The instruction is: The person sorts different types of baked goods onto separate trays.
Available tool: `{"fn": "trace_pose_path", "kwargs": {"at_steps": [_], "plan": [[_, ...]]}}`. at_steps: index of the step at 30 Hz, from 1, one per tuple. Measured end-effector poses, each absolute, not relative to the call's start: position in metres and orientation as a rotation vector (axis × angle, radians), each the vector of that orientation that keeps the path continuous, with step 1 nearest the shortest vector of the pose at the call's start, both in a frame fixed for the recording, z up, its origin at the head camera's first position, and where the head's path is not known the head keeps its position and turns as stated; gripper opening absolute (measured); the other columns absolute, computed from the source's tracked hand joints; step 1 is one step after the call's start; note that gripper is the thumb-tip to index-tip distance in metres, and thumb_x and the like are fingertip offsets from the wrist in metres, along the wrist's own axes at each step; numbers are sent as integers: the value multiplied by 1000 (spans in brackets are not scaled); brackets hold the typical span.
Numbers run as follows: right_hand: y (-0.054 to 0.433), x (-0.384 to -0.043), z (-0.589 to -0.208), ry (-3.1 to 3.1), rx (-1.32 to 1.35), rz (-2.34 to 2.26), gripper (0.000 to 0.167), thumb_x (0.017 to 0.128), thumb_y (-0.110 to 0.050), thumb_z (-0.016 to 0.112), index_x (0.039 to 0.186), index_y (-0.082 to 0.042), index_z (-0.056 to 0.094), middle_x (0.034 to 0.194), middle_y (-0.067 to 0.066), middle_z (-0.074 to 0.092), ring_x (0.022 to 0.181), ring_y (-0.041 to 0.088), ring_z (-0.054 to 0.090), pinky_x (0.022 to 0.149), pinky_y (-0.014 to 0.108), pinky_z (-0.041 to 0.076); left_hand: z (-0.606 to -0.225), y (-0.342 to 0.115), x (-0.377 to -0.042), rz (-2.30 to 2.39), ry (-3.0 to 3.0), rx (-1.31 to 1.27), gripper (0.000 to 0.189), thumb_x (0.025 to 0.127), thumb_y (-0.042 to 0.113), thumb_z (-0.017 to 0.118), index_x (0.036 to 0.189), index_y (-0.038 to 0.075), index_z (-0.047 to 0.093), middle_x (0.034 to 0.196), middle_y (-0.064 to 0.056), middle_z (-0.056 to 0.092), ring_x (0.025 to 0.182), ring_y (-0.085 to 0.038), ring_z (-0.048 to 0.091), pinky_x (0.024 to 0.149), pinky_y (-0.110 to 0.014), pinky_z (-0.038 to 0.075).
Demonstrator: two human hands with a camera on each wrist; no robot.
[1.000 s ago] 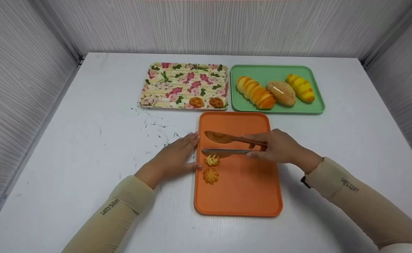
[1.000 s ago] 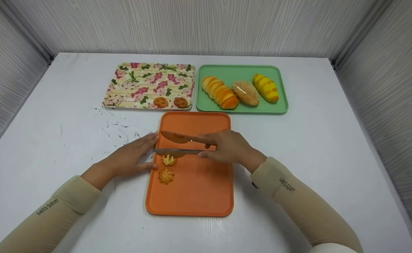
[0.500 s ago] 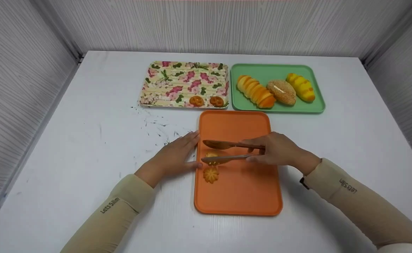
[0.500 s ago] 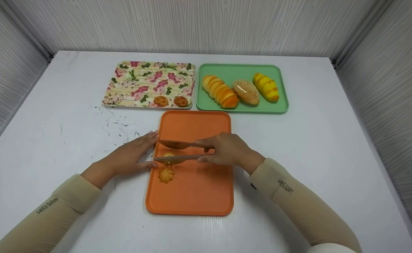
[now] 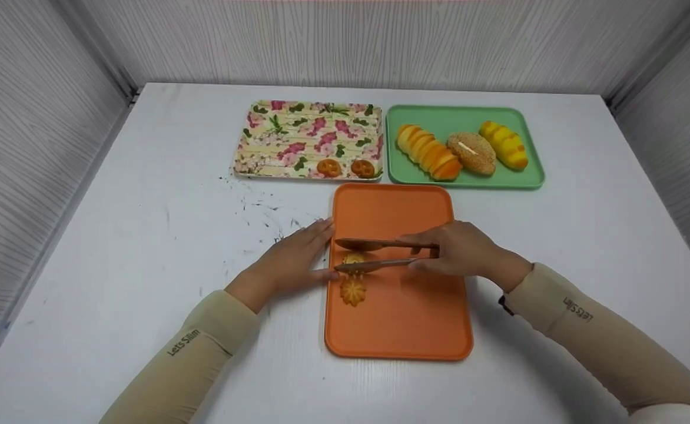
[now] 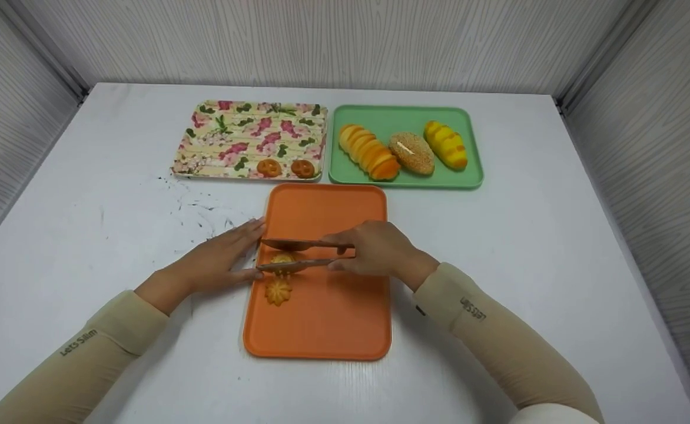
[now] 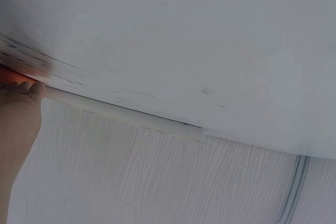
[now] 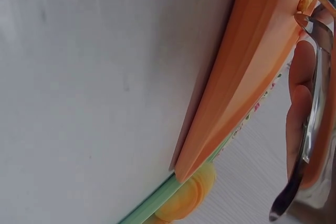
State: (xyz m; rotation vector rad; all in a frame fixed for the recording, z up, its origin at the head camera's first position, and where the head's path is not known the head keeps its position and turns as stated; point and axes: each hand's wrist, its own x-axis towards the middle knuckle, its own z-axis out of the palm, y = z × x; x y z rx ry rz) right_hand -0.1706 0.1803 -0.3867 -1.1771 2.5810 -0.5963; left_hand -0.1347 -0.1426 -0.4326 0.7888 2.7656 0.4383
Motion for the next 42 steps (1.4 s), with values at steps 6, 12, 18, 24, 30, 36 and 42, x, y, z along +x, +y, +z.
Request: {"fn": "trace_pose_path", "kwargs": {"at_steps": [6, 12, 18, 24, 30, 36, 42], "plan": [[179, -170, -386, 2595, -1216, -590, 47, 86, -41, 69, 129, -21, 63, 87, -10, 68, 57, 5, 49, 53, 27, 42, -432, -143, -135, 449, 2759, 792, 91, 89, 64, 48, 153, 9, 14, 159, -3, 8, 144, -19, 8, 114, -38, 15], [180, -172, -387, 2603, -1247, -594, 46, 86, -38, 70, 128, -20, 64, 84, -12, 68, 57, 5, 48, 53, 26, 41, -433, -143, -135, 463, 2754, 784, 92, 88, 66, 47, 153, 10, 14, 159, -2, 9, 143, -19, 9, 114, -39, 16], [181, -176, -383, 2602, -1240, -627, 47, 86, -36, 70, 129, -19, 63, 87, -11, 69, 61, 5, 53, 55, 26, 46, -432, -143, -134, 479, 2755, 783, 91, 88, 64, 49, 153, 10, 15, 159, -2, 9, 143, -18, 9, 114, -39, 17], [181, -186, -378, 2651, -1160, -641, 47, 86, -39, 69, 130, -23, 61, 94, -6, 71, 58, 5, 53, 52, 29, 43, -432, -144, -133, 490, 2754, 775, 89, 89, 62, 50, 154, 12, 14, 159, 0, 8, 144, -18, 9, 113, -40, 17], [173, -202, -375, 2737, -1139, -641, 47, 86, -35, 71, 130, -21, 61, 82, -4, 70, 53, 8, 51, 49, 30, 41, -434, -144, -134, 482, 2760, 768, 90, 89, 63, 49, 153, 11, 16, 159, 1, 8, 143, -18, 9, 113, -39, 17], [162, -219, -372, 2776, -1043, -654, 50, 88, -42, 66, 134, -24, 58, 81, -4, 68, 48, 13, 45, 46, 32, 36, -434, -143, -134, 484, 2753, 732, 91, 88, 65, 49, 154, 13, 14, 159, 4, 6, 144, -16, 8, 113, -39, 17], [148, -237, -370, 2825, -943, -670, 49, 87, -47, 64, 134, -33, 56, 85, -3, 67, 50, 16, 45, 46, 33, 36, -432, -143, -134, 485, 2749, 725, 91, 88, 64, 51, 154, 13, 15, 159, 3, 7, 143, -15, 8, 114, -38, 16]]}}
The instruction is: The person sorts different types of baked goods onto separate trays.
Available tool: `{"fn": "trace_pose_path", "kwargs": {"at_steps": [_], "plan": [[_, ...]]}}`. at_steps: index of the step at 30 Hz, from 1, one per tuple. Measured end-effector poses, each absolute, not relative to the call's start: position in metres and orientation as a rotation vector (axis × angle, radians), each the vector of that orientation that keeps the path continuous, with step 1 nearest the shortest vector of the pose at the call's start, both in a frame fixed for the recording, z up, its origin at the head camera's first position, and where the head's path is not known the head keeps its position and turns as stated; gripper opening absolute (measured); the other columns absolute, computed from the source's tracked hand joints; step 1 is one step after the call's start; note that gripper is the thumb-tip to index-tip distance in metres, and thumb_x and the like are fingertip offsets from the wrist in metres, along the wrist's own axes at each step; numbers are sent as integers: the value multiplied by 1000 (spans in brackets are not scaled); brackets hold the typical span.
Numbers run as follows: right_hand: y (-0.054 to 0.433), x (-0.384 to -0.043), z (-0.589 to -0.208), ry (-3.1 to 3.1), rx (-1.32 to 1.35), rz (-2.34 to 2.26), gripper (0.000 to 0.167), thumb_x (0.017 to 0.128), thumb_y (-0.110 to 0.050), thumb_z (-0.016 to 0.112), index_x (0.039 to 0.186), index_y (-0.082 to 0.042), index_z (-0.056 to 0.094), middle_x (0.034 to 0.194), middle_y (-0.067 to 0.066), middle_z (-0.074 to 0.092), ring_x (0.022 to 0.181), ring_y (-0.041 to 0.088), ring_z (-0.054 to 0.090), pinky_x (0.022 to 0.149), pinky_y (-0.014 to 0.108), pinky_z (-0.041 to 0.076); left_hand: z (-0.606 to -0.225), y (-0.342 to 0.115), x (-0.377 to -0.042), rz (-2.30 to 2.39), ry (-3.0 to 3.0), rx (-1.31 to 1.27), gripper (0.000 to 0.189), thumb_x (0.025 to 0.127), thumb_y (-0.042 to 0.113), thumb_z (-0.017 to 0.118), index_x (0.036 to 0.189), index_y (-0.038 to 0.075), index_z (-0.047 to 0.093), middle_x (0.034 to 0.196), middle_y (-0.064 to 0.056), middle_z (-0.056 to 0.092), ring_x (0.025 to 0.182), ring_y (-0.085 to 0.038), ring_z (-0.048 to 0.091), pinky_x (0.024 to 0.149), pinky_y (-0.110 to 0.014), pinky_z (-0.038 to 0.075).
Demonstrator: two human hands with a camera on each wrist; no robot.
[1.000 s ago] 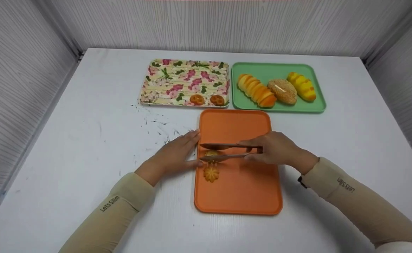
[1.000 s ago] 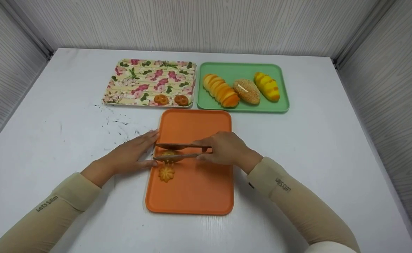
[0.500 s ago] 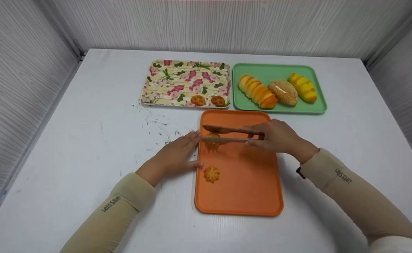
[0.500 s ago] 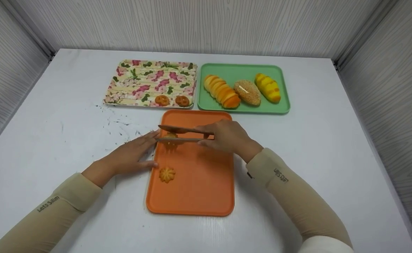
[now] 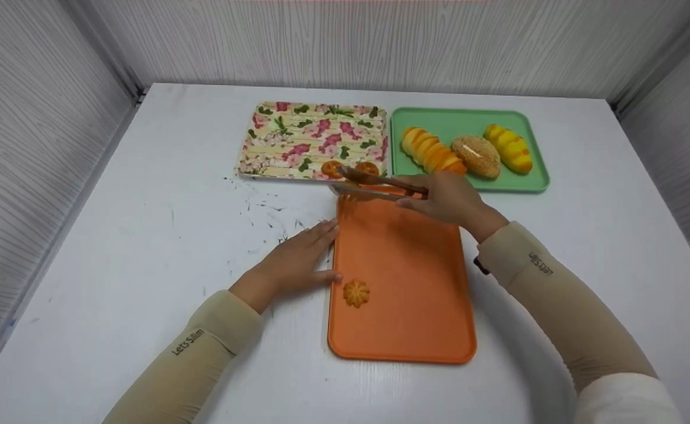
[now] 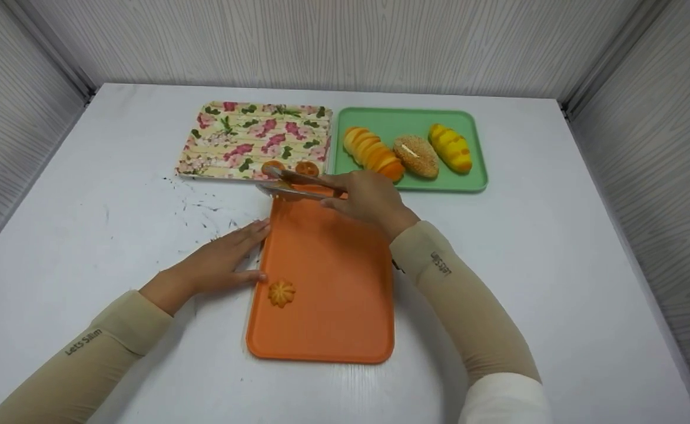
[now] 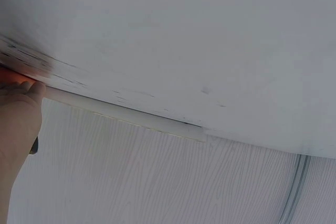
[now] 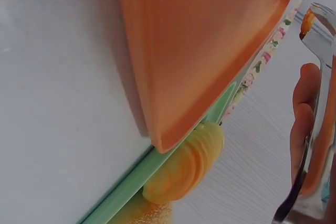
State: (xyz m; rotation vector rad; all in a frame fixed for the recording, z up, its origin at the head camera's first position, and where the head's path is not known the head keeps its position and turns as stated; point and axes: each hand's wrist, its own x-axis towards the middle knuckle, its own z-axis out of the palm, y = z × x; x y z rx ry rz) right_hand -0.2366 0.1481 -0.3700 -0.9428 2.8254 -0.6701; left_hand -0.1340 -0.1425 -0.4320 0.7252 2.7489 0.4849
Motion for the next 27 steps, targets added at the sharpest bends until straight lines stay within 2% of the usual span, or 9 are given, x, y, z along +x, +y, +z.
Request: {"fn": "trace_pose_path", "kwargs": {"at_steps": [5, 11, 18, 22, 27], "plan": [[134, -250, -372, 2867, -832, -723, 47, 88, -44, 66, 133, -36, 56, 84, -2, 67, 49, 16, 41, 44, 32, 32, -432, -142, -135, 478, 2749, 738, 90, 88, 61, 52, 153, 10, 18, 159, 1, 11, 143, -17, 11, 113, -37, 16], [118, -264, -376, 2884, -671, -751, 48, 89, -46, 63, 135, -38, 52, 67, 5, 58, 46, 15, 29, 44, 30, 27, -433, -142, -135, 459, 2754, 736, 91, 88, 63, 52, 154, 11, 16, 159, 1, 10, 143, -16, 10, 113, -37, 16], [109, -275, -384, 2922, -559, -785, 47, 90, -43, 63, 136, -34, 53, 87, 2, 68, 43, 14, 23, 41, 29, 25, -433, -142, -135, 465, 2750, 742, 91, 88, 63, 51, 154, 12, 15, 159, 2, 7, 143, -16, 8, 114, -36, 14], [103, -279, -387, 2947, -496, -773, 49, 90, -43, 63, 136, -29, 53, 81, 4, 65, 44, 13, 23, 42, 28, 25, -432, -141, -135, 469, 2748, 738, 91, 88, 64, 51, 154, 12, 15, 159, 3, 7, 143, -16, 8, 114, -36, 15], [95, -281, -391, 2950, -439, -775, 52, 91, -44, 62, 139, -26, 51, 81, 5, 65, 45, 15, 32, 41, 28, 29, -431, -142, -134, 471, 2748, 737, 91, 88, 64, 50, 154, 12, 15, 159, 2, 7, 144, -16, 8, 114, -37, 15]]}}
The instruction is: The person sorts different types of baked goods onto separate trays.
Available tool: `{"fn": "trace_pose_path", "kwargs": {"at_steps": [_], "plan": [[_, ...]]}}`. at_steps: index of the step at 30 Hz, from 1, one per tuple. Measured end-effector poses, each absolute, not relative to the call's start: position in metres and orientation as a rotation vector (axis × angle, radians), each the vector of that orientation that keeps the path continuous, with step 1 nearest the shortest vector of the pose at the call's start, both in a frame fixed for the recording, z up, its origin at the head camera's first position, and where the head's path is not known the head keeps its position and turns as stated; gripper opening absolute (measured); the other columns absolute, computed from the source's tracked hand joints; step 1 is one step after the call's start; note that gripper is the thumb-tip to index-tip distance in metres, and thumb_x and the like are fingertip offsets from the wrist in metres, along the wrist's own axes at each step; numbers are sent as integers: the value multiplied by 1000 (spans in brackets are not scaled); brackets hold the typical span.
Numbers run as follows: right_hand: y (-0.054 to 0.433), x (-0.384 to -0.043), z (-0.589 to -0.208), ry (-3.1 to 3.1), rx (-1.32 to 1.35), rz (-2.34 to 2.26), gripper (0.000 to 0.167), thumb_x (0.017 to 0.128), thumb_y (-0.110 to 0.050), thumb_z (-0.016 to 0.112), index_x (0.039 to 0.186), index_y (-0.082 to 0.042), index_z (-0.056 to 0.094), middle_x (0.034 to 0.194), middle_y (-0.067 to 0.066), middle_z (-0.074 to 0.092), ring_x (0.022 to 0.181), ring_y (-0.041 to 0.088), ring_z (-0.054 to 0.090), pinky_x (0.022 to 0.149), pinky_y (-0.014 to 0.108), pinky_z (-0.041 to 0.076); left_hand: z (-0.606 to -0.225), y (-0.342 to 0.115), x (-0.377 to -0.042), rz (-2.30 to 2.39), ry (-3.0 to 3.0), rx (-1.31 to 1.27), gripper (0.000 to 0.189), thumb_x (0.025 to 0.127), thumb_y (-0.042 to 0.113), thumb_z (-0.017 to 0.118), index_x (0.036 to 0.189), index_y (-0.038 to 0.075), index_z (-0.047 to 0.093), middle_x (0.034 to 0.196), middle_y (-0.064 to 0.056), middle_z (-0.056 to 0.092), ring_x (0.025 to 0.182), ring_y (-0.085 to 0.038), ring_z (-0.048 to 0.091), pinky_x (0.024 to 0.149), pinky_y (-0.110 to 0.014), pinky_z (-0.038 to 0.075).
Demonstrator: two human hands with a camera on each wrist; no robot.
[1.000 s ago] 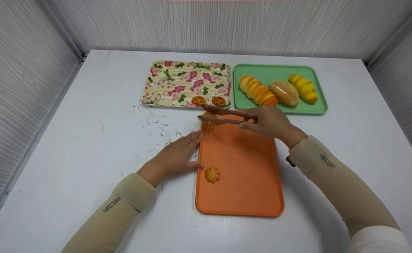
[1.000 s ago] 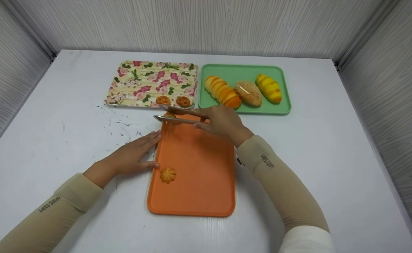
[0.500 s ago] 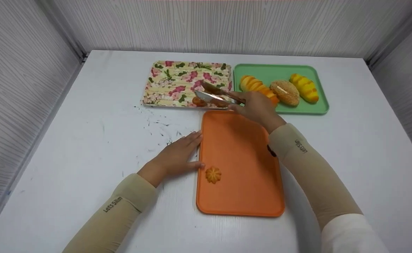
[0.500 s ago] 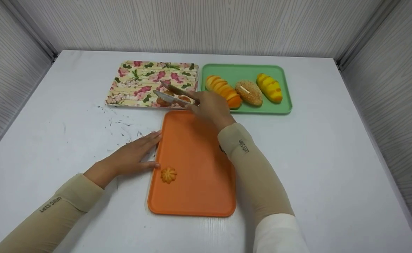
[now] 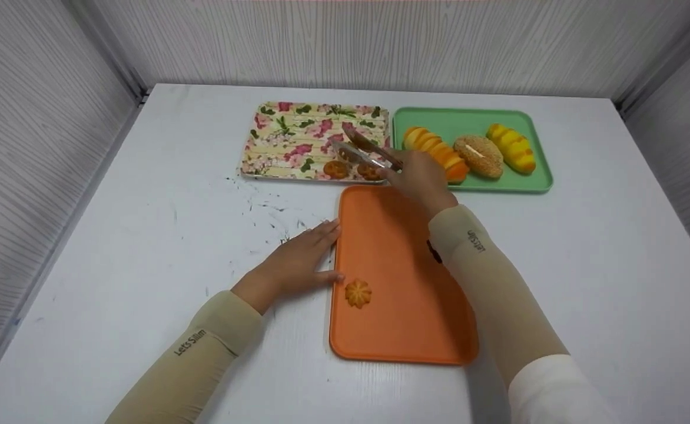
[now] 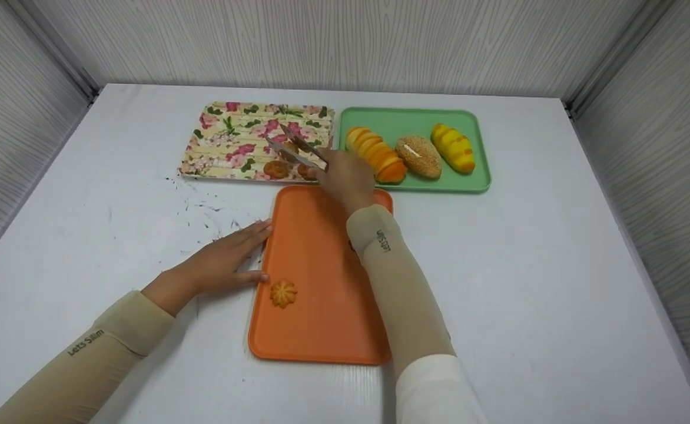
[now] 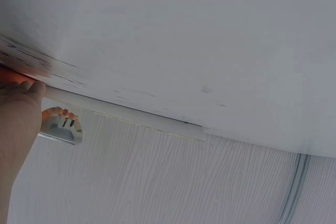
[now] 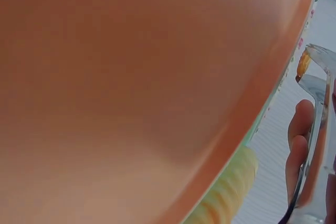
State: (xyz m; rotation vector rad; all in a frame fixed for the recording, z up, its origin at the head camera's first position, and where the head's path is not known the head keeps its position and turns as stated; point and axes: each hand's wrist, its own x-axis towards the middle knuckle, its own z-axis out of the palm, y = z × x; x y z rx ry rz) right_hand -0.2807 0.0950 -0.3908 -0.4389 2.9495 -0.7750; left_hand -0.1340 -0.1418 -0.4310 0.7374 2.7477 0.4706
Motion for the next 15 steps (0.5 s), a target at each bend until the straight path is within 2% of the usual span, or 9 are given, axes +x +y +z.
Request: {"fn": "trace_pose_path", "kwargs": {"at_steps": [5, 7, 10, 15], "plan": [[90, -281, -396, 2964, -423, -796, 53, 91, -43, 62, 139, -23, 51, 92, 4, 67, 55, 18, 47, 46, 31, 37, -431, -142, -134, 461, 2751, 750, 90, 89, 63, 50, 154, 10, 15, 159, 0, 8, 144, -17, 8, 114, -37, 15], [89, -280, -398, 2971, -417, -789, 53, 91, -43, 62, 139, -23, 51, 89, 5, 66, 61, 19, 51, 49, 32, 39, -432, -142, -134, 457, 2756, 763, 90, 89, 61, 51, 153, 9, 16, 159, -1, 9, 144, -18, 9, 114, -37, 16], [88, -280, -399, 2971, -410, -783, 52, 91, -42, 62, 139, -24, 52, 86, 4, 65, 64, 21, 54, 52, 34, 41, -432, -142, -134, 451, 2756, 772, 89, 90, 61, 51, 153, 8, 16, 159, -2, 9, 144, -18, 9, 114, -37, 16], [88, -282, -400, 2965, -398, -772, 54, 91, -44, 62, 139, -23, 52, 91, 4, 65, 70, 20, 55, 57, 35, 44, -433, -142, -134, 457, 2762, 782, 90, 90, 61, 51, 153, 8, 17, 159, -2, 10, 144, -18, 9, 114, -36, 15]]}}
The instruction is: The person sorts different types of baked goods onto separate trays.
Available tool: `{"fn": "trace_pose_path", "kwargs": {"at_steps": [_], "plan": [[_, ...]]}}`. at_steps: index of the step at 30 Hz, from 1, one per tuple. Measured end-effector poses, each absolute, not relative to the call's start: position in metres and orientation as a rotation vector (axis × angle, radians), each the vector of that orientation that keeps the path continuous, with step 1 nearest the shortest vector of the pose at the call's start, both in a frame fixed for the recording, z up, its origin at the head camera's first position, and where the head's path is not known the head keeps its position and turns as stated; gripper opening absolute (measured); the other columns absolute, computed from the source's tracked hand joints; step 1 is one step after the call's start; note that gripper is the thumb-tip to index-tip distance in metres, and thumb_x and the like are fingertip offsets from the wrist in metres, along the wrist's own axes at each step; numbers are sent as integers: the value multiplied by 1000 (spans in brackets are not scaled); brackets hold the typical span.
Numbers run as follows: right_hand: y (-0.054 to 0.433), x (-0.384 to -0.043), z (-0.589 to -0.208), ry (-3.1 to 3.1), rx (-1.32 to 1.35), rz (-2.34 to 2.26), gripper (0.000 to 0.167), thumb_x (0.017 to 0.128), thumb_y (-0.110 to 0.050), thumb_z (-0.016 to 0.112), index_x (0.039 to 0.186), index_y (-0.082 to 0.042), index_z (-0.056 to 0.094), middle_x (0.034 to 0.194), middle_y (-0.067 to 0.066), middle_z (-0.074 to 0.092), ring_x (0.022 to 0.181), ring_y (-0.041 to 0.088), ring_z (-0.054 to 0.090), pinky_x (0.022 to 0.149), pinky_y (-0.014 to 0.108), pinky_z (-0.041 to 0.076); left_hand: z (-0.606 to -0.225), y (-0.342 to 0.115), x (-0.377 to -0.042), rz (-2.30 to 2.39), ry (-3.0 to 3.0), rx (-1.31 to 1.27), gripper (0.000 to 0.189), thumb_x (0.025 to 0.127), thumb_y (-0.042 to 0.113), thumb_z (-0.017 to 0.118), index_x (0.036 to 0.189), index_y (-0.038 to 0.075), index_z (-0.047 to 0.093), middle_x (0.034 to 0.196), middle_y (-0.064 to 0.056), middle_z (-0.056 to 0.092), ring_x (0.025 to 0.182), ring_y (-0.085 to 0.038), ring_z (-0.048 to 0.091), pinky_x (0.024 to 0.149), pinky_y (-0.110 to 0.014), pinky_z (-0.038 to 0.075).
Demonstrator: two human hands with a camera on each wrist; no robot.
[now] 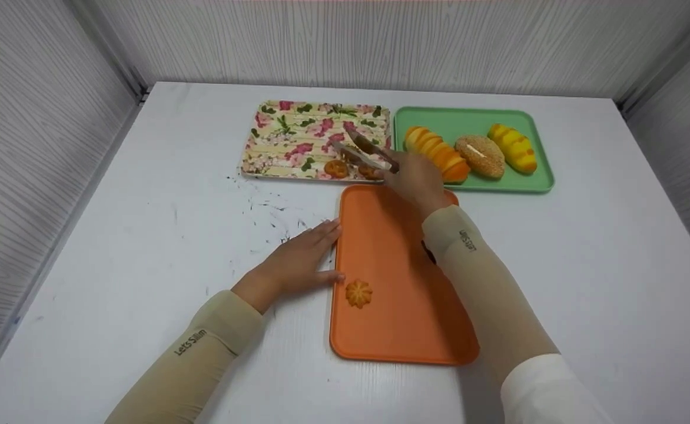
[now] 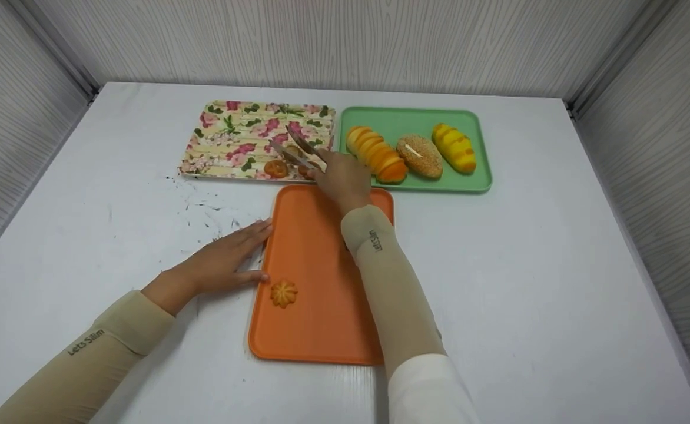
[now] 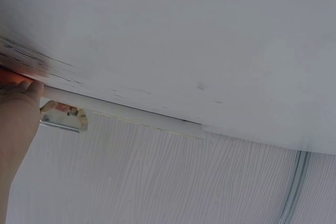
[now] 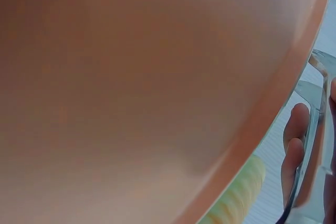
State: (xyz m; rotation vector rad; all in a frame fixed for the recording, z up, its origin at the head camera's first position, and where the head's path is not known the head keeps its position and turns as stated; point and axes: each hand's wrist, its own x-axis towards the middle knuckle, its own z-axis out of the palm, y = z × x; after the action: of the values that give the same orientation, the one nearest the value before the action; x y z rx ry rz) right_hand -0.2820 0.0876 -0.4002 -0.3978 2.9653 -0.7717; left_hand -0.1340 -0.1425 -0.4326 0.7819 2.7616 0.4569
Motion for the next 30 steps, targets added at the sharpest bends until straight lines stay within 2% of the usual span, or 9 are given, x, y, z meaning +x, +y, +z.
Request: {"fn": "trace_pose_path", "kwargs": {"at_steps": [6, 9, 12, 15, 18, 23, 26, 29, 30], "plan": [[92, -284, -398, 2943, -364, -830, 59, 90, -46, 62, 142, -24, 47, 110, 8, 65, 68, 22, 53, 58, 36, 43, -431, -142, -134, 463, 2755, 774, 90, 89, 62, 50, 153, 9, 16, 159, -1, 9, 144, -18, 8, 114, -36, 14], [95, -285, -396, 2945, -361, -876, 64, 89, -52, 60, 144, -27, 43, 125, 9, 60, 76, 23, 55, 64, 37, 45, -431, -142, -134, 461, 2751, 762, 90, 89, 62, 50, 153, 10, 15, 159, -1, 8, 144, -18, 8, 114, -36, 14], [98, -286, -392, 2973, -378, -914, 67, 87, -57, 58, 145, -28, 41, 128, 7, 59, 84, 22, 57, 69, 38, 45, -430, -142, -134, 456, 2751, 757, 90, 89, 62, 50, 153, 10, 16, 159, -1, 8, 144, -18, 8, 114, -36, 14], [100, -286, -387, 3008, -409, -938, 69, 88, -59, 56, 146, -26, 41, 110, 9, 65, 73, 24, 53, 63, 38, 41, -430, -142, -134, 453, 2754, 755, 90, 89, 63, 50, 153, 10, 16, 159, -1, 8, 144, -18, 9, 114, -36, 14], [103, -284, -382, 3033, -445, -944, 69, 88, -58, 56, 147, -24, 40, 92, 12, 64, 61, 22, 42, 57, 36, 34, -431, -142, -134, 451, 2756, 758, 90, 89, 63, 49, 154, 10, 15, 159, 0, 8, 144, -17, 8, 114, -36, 14], [111, -277, -373, 3069, -507, -922, 71, 88, -59, 54, 147, -22, 40, 93, 12, 67, 53, 19, 37, 52, 34, 31, -432, -144, -134, 459, 2752, 788, 90, 90, 63, 48, 153, 8, 15, 159, -2, 8, 144, -18, 8, 114, -37, 15], [116, -273, -369, 3087, -557, -935, 70, 88, -57, 56, 146, -21, 41, 102, 9, 69, 55, 21, 45, 50, 34, 32, -432, -144, -134, 460, 2753, 796, 90, 90, 62, 48, 153, 7, 15, 159, -3, 9, 144, -19, 9, 114, -37, 16], [123, -268, -368, 3093, -606, -963, 69, 88, -55, 58, 145, -20, 42, 105, 7, 69, 60, 23, 49, 53, 35, 34, -432, -144, -134, 454, 2755, 788, 90, 90, 62, 49, 153, 8, 15, 159, -3, 8, 143, -19, 9, 114, -37, 16], [125, -266, -367, 3089, -619, -976, 68, 88, -54, 59, 145, -20, 42, 107, 7, 69, 61, 23, 50, 60, 36, 40, -432, -144, -134, 459, 2755, 785, 90, 90, 62, 49, 153, 8, 15, 159, -3, 9, 143, -19, 10, 114, -37, 16]]}}
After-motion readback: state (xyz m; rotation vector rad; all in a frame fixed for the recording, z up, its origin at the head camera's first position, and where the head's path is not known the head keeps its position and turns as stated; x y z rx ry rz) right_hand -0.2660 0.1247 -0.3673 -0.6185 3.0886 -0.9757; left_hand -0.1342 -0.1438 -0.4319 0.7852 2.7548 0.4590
